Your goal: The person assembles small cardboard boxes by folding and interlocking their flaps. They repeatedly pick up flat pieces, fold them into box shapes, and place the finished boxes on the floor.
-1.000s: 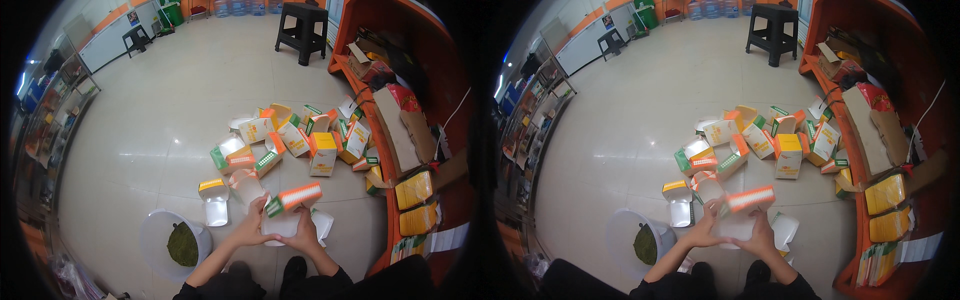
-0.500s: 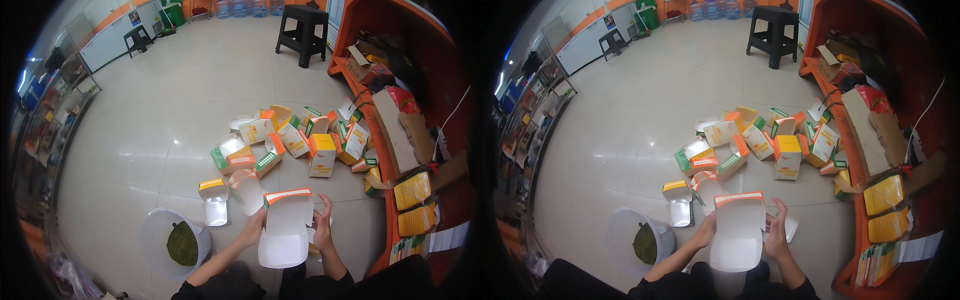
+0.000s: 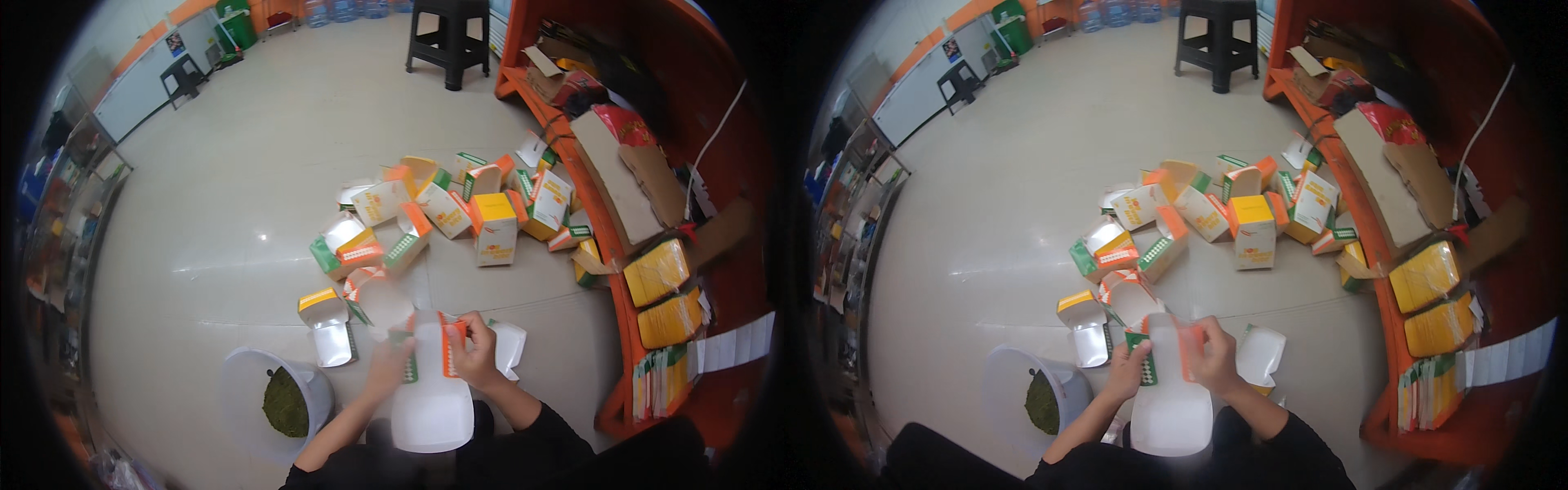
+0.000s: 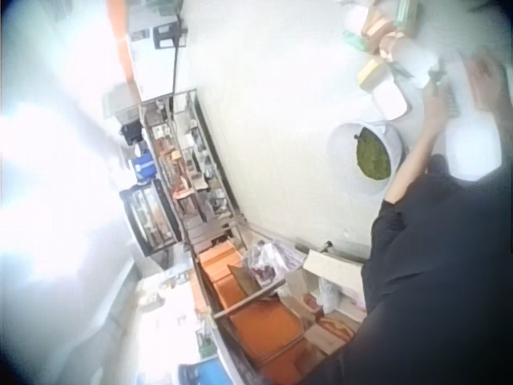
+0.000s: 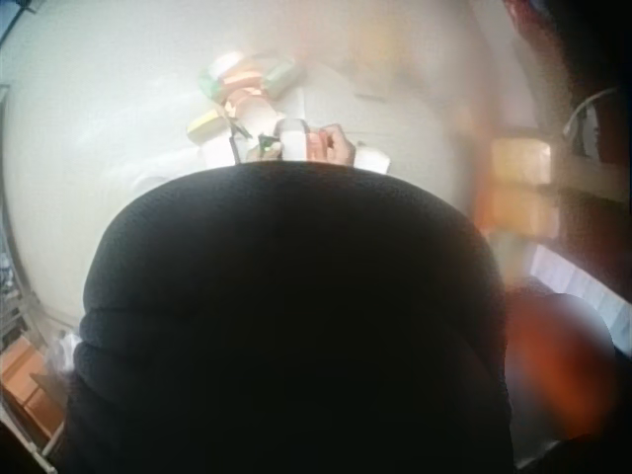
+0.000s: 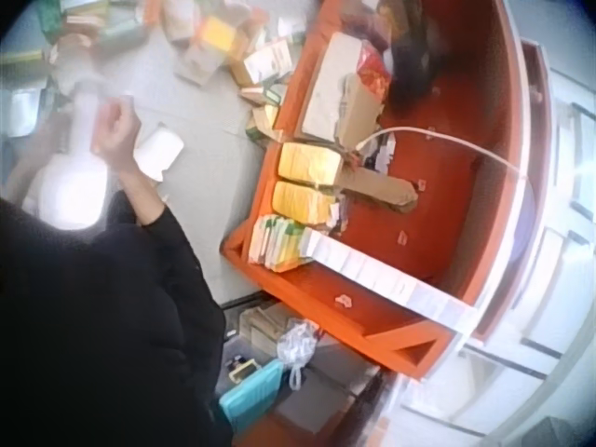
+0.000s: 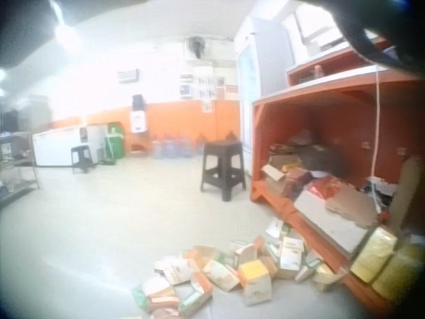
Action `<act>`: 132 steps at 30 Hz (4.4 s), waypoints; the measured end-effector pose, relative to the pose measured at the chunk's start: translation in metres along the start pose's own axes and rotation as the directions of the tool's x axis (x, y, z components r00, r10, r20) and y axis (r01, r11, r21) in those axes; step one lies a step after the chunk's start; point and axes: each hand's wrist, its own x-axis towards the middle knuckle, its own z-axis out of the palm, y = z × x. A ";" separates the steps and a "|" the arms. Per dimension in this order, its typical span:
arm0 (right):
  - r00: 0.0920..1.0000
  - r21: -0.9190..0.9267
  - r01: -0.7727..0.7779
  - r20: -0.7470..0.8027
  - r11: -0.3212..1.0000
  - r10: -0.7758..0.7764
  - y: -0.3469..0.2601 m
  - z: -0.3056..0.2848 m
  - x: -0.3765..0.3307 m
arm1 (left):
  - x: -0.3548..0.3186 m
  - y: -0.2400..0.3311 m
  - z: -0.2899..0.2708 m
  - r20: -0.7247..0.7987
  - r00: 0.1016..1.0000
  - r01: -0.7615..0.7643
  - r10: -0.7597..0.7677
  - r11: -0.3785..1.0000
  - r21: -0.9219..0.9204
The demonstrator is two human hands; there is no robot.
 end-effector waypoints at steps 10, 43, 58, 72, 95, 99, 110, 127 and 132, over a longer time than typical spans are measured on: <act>0.678 -0.750 -0.049 0.460 0.659 0.573 0.094 -0.081 -0.056 | 0.011 0.002 -0.026 -0.320 0.928 -0.237 0.189 0.964 -0.118; 0.617 -0.347 0.774 0.601 0.529 -0.508 -0.002 -0.003 -0.031 | 0.005 0.045 -0.039 0.127 0.966 -0.192 0.224 0.955 -0.227; 0.882 -0.204 0.426 0.310 0.881 -0.355 -0.080 -0.008 0.012 | 0.004 0.020 0.001 0.200 0.968 0.005 0.151 0.785 -0.619; 0.738 -0.190 0.272 0.670 0.944 -0.078 -0.063 -0.013 0.021 | 0.002 0.046 0.000 0.307 0.917 -0.070 0.254 0.861 -0.504; 0.917 0.116 0.381 -0.174 0.917 -0.359 -0.051 -0.031 0.043 | 0.010 -0.045 -0.024 0.341 0.915 0.387 -0.214 0.702 -0.598; 0.972 0.412 0.233 -0.065 0.881 -0.227 -0.022 -0.027 0.045 | 0.006 -0.024 -0.013 0.266 0.963 0.055 0.038 0.941 -0.333; 0.991 -0.041 0.106 -0.082 0.994 -0.109 -0.007 0.007 0.018 | -0.006 0.048 0.015 -0.059 0.984 -0.176 0.170 0.977 -0.118; 0.959 0.451 -0.235 0.250 0.861 0.131 0.031 0.005 0.002 | 0.012 0.008 0.003 -0.299 0.930 -0.250 0.215 0.965 -0.084; 0.921 0.433 -0.383 0.115 0.816 0.371 0.040 0.003 0.006 | 0.010 0.031 0.005 -0.063 0.784 -0.597 0.618 0.778 0.198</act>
